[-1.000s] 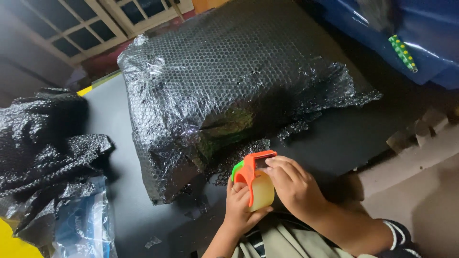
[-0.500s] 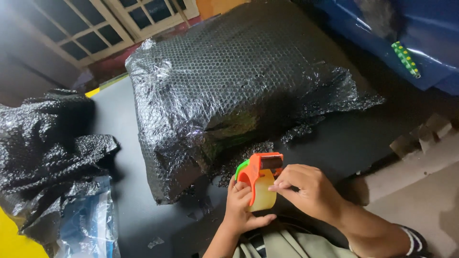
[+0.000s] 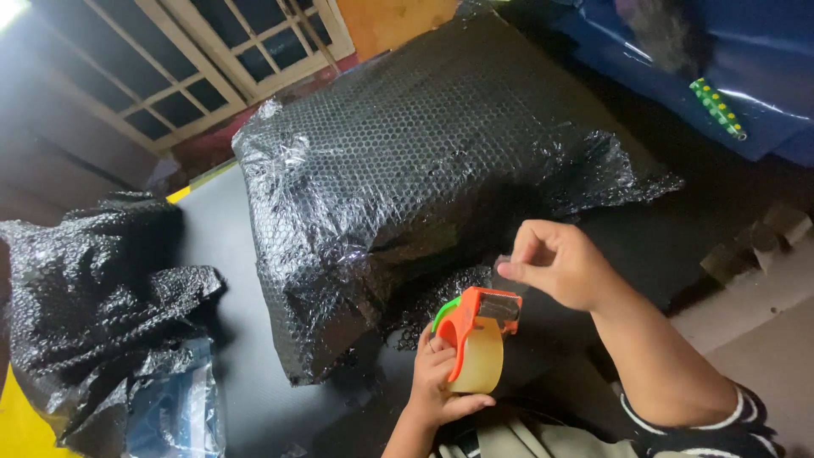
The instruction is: The person wraps a blue rectangular object with black bubble wrap on a table. They fold the bubble wrap around the object and secure it with clear packing tape using a handheld dispenser. The package is rotated and adjusted to ensure full coverage.
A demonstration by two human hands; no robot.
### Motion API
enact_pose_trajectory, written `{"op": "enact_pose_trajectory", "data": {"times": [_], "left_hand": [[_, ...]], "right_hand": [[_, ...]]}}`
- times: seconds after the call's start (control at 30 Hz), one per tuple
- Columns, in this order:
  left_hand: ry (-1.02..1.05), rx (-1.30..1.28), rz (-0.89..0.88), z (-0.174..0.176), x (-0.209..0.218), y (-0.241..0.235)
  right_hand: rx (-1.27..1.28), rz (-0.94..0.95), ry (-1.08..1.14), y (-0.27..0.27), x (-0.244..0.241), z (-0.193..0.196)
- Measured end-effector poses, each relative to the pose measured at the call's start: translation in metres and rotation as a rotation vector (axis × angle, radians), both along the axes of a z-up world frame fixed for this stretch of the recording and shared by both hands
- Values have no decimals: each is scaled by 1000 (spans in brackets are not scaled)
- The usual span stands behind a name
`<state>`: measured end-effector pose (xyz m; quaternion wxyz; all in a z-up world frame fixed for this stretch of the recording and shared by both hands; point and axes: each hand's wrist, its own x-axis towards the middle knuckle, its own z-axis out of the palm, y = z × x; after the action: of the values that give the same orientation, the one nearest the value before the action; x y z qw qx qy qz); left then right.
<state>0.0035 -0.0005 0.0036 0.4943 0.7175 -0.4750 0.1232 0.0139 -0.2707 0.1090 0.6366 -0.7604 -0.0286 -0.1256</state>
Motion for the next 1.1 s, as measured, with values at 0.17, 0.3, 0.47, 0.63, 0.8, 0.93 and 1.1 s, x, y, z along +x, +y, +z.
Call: {"op": "enact_pose_trajectory", "data": {"times": [0.17,0.3,0.47,0.63,0.8,0.93,1.1], "left_hand": [[-18,-21,-4,-1,5,-2],[8,-40,-12,-6,8,-2],[12,-39,-25,-8,8,-2],[3,-36,-23,-19,8,1],[-32,-40,-18,-17,7,-1],[-44,-52,-18,-15,5,-3],[-144,10,-19,-40,-2,8]], "right_hand": [[248,248,135,-4,39,-22],[381,337,239,0,58,-62],[642,439,352,14,54,-85],[644,345,295,19,36,-93],[596,219,242,19,25,-91],[464,116,286,18,19,-81],[-209,-393,188,-1,26,-125]]}}
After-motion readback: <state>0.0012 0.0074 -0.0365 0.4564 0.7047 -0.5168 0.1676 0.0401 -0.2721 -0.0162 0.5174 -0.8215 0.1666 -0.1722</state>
